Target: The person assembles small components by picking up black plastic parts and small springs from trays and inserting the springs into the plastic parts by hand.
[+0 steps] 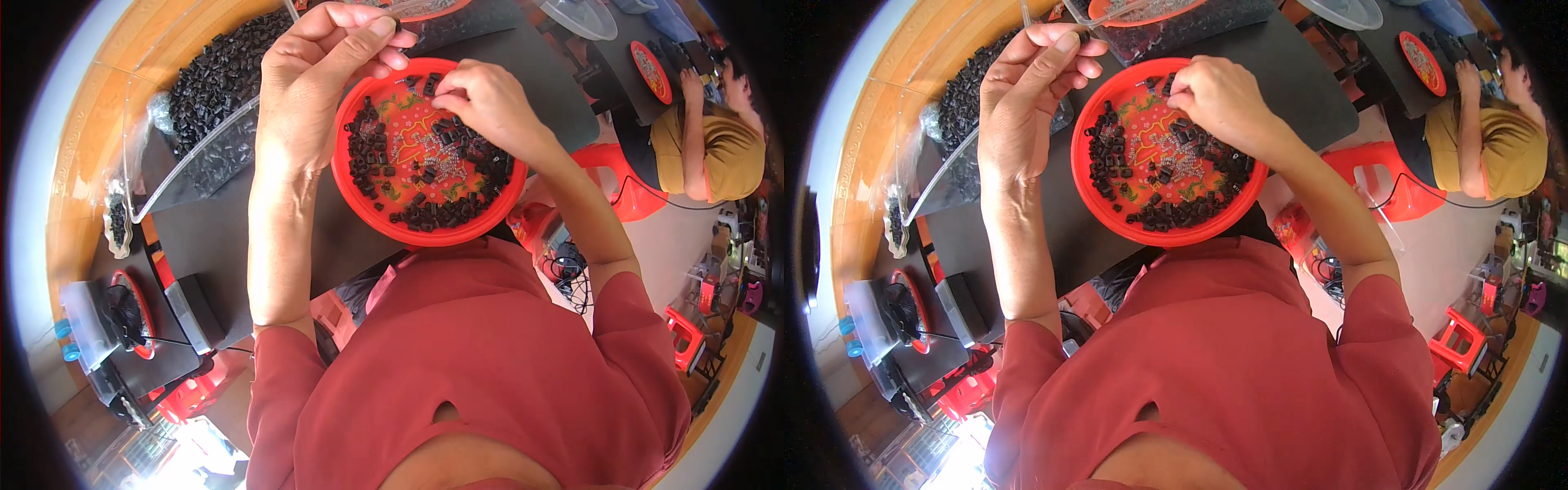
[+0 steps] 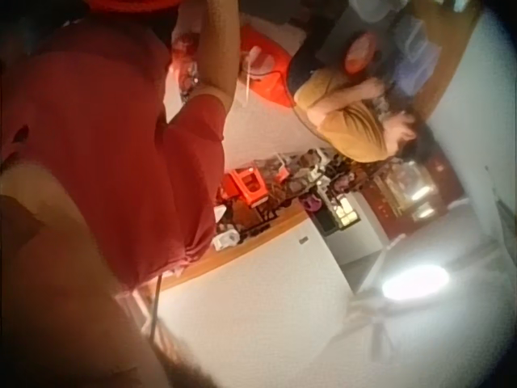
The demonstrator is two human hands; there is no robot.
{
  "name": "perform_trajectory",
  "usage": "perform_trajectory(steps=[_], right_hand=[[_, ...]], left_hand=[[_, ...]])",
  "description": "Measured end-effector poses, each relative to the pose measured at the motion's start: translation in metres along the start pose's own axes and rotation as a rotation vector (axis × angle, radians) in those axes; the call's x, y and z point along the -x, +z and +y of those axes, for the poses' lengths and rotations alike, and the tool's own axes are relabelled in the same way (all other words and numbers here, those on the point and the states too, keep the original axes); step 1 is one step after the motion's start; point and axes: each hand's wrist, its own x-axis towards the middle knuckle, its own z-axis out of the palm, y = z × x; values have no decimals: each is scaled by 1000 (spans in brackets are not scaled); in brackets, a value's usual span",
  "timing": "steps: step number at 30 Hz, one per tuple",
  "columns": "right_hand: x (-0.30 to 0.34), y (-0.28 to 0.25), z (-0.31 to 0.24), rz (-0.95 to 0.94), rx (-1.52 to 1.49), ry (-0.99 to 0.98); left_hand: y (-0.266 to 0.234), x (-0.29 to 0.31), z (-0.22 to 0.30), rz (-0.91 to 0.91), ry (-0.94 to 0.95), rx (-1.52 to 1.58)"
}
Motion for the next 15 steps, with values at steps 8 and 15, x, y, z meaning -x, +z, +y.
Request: perform_trajectory(steps=[8, 15], right_hand=[[-1, 16, 3, -58, 116, -71], [-7, -44, -31, 70, -754, 98]], left_hand=[[12, 4, 5, 4, -44, 105], [7, 1, -4, -41, -145, 239]])
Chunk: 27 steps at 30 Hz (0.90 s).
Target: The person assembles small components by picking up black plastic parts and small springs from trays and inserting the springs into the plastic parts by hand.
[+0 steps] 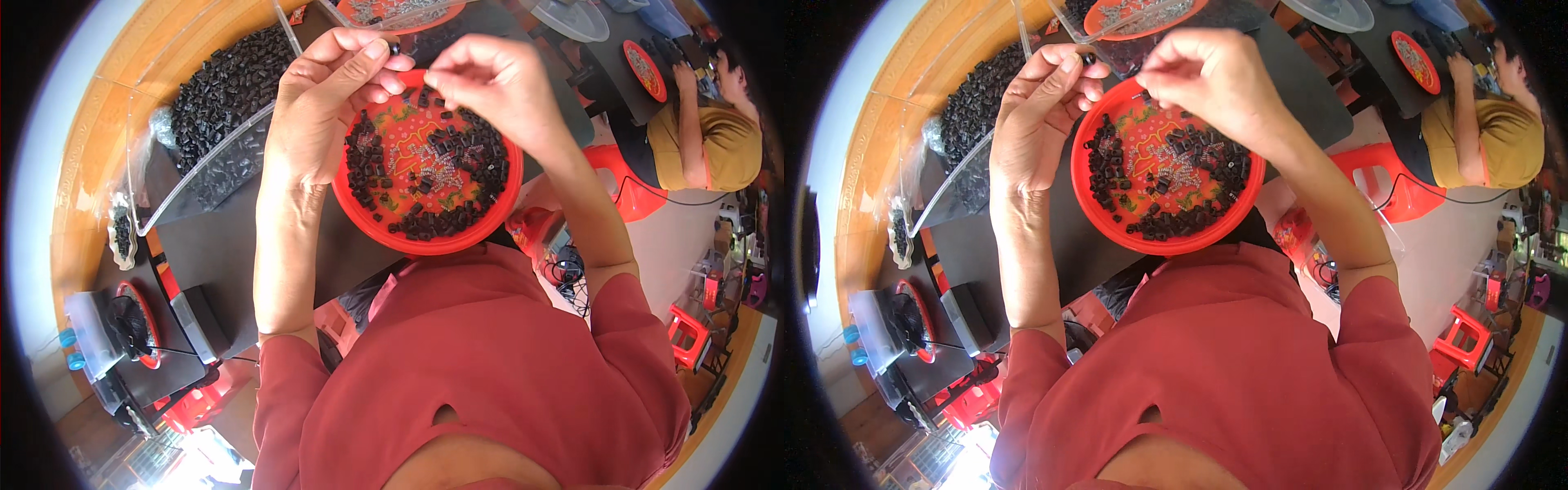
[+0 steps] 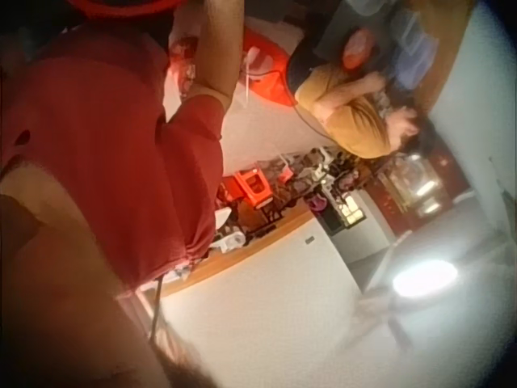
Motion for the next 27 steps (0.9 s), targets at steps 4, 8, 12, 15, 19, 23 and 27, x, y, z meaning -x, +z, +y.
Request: perform_trajectory(steps=[4, 8, 12, 15, 19, 23, 27], right_hand=[[-4, -5, -58, -5, 25, -85], [-5, -3, -71, -4, 168, -239], [-2, 0, -73, 22, 40, -206], [-5, -4, -76, -17, 177, -298], [-7, -5, -88, -50, 116, -256], [-9, -8, -96, -119, 188, -152], [-14, -11, -92, -125, 167, -154]], left_hand=[[0, 2, 0, 11, 1, 9], [5, 0, -4, -3, 5, -19], [8, 3, -3, -4, 25, -62], [11, 4, -1, 8, 73, -138], [13, 5, -2, 18, 124, -225], [14, 4, -2, 8, 116, -167], [12, 2, -4, 10, 94, -164]])
